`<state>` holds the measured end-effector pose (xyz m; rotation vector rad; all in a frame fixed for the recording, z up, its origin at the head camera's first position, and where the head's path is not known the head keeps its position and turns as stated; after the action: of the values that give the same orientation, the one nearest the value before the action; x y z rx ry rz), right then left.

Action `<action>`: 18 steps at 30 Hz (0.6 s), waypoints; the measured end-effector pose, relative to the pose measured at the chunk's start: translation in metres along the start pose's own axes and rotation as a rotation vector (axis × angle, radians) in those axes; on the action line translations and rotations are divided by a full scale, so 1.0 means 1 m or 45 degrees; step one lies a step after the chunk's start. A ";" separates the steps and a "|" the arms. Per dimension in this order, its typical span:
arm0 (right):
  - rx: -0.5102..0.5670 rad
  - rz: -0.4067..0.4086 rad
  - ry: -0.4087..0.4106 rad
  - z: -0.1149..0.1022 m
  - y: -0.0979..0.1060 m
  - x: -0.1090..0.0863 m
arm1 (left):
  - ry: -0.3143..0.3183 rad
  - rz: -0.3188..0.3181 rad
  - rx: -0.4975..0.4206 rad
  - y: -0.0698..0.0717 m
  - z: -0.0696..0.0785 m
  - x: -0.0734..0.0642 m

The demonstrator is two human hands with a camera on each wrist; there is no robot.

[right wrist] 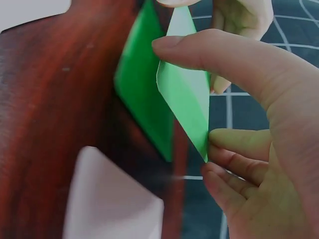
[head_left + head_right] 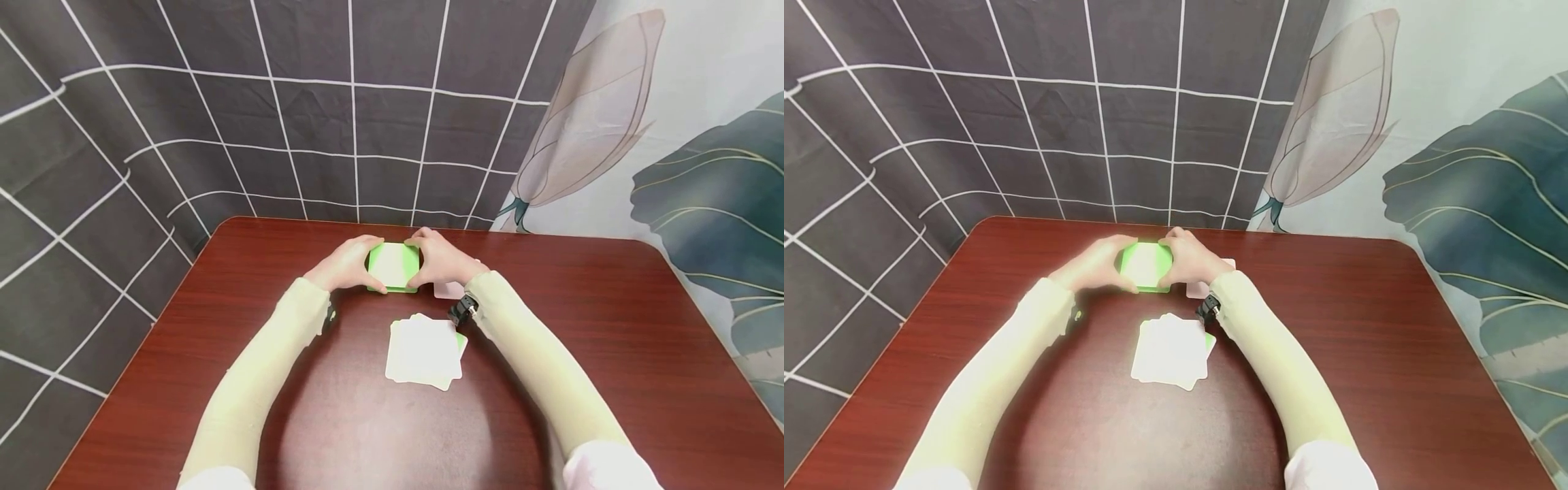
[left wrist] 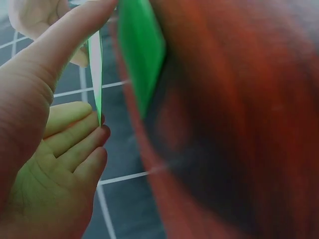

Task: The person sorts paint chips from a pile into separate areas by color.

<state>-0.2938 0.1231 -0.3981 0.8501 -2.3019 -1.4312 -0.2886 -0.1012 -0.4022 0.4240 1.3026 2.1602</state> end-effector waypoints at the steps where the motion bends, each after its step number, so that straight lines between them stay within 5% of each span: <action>1: 0.000 -0.009 -0.005 0.002 -0.003 0.001 | 0.008 -0.013 -0.001 -0.003 -0.001 0.000; 18: -0.035 -0.052 0.010 0.008 -0.016 0.005 | 0.068 -0.081 -0.037 -0.014 -0.012 0.000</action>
<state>-0.2964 0.1201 -0.4162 0.8984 -2.2658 -1.4705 -0.2907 -0.1043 -0.4205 0.3111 1.2947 2.1479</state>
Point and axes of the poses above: each hand's wrist, its own x-axis towards the middle knuckle, its own y-axis out of the back of the hand, z = x × y, the point moved 1 cm from there along x, towards the middle knuckle, and after that the axes turned 5 degrees about -z, right-handed, at the moved point
